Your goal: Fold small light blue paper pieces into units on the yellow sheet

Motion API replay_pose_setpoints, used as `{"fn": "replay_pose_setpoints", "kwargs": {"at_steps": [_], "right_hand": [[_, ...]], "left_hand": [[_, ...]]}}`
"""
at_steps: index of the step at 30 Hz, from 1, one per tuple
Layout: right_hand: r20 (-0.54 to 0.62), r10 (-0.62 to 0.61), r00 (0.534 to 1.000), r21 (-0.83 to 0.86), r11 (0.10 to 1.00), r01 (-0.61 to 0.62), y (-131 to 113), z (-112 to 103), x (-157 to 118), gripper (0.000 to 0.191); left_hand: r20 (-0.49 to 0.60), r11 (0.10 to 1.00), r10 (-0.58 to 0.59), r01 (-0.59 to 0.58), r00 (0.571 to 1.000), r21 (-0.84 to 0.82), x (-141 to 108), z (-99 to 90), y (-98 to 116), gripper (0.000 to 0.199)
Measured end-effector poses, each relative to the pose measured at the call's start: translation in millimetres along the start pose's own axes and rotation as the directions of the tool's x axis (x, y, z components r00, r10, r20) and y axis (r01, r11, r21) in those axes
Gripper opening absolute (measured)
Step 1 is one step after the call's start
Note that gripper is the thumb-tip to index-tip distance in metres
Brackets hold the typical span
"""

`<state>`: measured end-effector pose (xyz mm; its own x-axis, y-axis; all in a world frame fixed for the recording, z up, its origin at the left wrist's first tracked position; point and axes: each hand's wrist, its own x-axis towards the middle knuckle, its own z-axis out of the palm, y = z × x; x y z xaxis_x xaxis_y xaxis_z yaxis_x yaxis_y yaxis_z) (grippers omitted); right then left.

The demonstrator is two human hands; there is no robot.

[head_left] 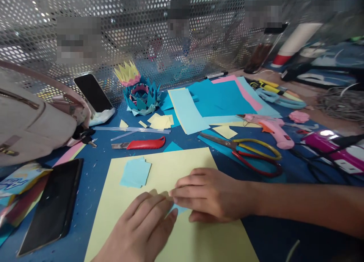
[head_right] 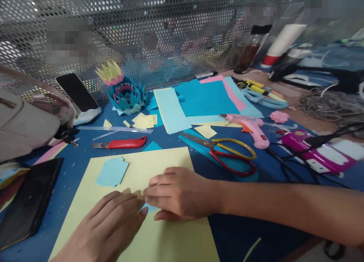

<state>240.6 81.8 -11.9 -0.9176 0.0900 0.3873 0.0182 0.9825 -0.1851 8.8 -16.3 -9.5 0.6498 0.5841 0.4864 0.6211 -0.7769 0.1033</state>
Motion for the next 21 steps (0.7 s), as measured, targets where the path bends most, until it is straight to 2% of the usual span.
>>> {"fn": "replay_pose_setpoints", "kwargs": {"at_steps": [2,6,10,15,21], "right_hand": [[0.033,0.02,0.999,-0.041,0.999,-0.018,-5,-1,2,0.043],[0.074,0.13,0.989,-0.145,0.982,-0.118,-20,-9,5,0.031],[0.073,0.227,0.971,-0.211,0.955,-0.207,-31,-17,5,0.028],[0.1,0.159,0.982,-0.147,0.979,-0.143,-24,-23,5,0.027],[0.15,0.063,0.987,-0.138,0.99,-0.042,-9,-15,8,0.038]], "left_hand": [[0.033,1.0,0.006,-0.006,0.999,-0.006,2,-5.6,0,0.027],[0.079,1.0,-0.007,0.008,0.997,-0.011,1,-9.8,2,0.032],[0.066,0.999,0.004,-0.007,0.998,0.046,0,-9.8,6,0.028],[0.119,0.982,0.036,-0.057,0.992,0.179,-4,-10.2,7,0.032],[0.214,0.978,0.015,-0.059,0.977,0.198,-6,-14.3,9,0.036]]}}
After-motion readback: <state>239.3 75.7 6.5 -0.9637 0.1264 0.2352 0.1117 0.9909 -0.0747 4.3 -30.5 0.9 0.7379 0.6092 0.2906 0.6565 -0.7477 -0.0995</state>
